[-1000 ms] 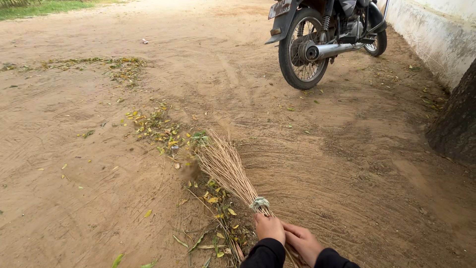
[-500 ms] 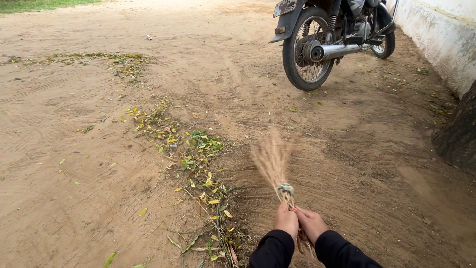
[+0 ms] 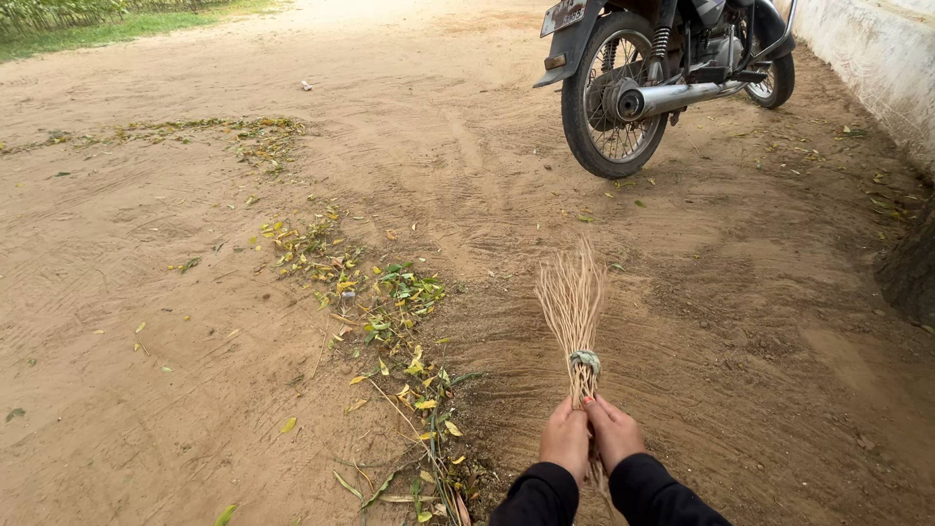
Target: The person sweeps a sandy outdoor area by hand using a bundle of dry sticks, moving leaves and debris into a pile.
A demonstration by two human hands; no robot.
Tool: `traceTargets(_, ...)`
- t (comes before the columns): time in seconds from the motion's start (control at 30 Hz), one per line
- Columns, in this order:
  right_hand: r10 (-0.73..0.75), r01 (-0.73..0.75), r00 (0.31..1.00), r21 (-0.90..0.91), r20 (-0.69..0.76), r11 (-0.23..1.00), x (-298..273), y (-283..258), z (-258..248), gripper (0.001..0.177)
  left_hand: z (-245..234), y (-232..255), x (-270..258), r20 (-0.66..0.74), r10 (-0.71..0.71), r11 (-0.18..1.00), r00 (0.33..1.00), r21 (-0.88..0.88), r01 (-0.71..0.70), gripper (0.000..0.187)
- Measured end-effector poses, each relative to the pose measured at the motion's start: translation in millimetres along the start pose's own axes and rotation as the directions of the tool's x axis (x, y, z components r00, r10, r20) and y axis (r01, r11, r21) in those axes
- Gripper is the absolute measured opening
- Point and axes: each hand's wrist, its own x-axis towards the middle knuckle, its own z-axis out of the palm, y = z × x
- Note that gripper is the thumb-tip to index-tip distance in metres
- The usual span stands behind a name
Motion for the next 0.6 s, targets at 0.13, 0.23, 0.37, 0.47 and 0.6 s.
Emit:
traceTargets(0.13,0.091,-0.083,0.995,-0.146,0.05,0.986,0.9,3.3,10.6,0.043,-23.5,-28.1,41.6,-0.056,-0.075,0.997,0.996,0.014,0.076,0.032)
traceTargets(0.23,0.08,-0.05,0.98,-0.16,0.182,0.986,-4.7,-5.5,20.1,0.044,-33.4,-42.0,61.5,-0.112,0.006,0.995,0.994,-0.098,-0.018,0.03)
traceTargets(0.37,0.052,-0.054,0.977,0.005,0.208,0.999,-5.4,-25.6,23.6,0.047,-26.0,-23.3,67.8,-0.165,0.013,0.998,0.986,-0.065,-0.024,0.04)
traceTargets(0.47,-0.031,0.041,0.988,-0.067,0.152,0.997,4.9,-36.9,6.2,0.051,4.3,-10.4,71.1,-0.214,-0.015,0.991,0.977,0.129,0.044,0.048)
traceTargets(0.6,-0.084,0.087,0.996,-0.086,0.038,0.993,41.4,-31.8,-22.8,0.048,35.8,-19.0,86.7,-0.101,0.114,0.99,0.988,0.092,-0.104,0.045)
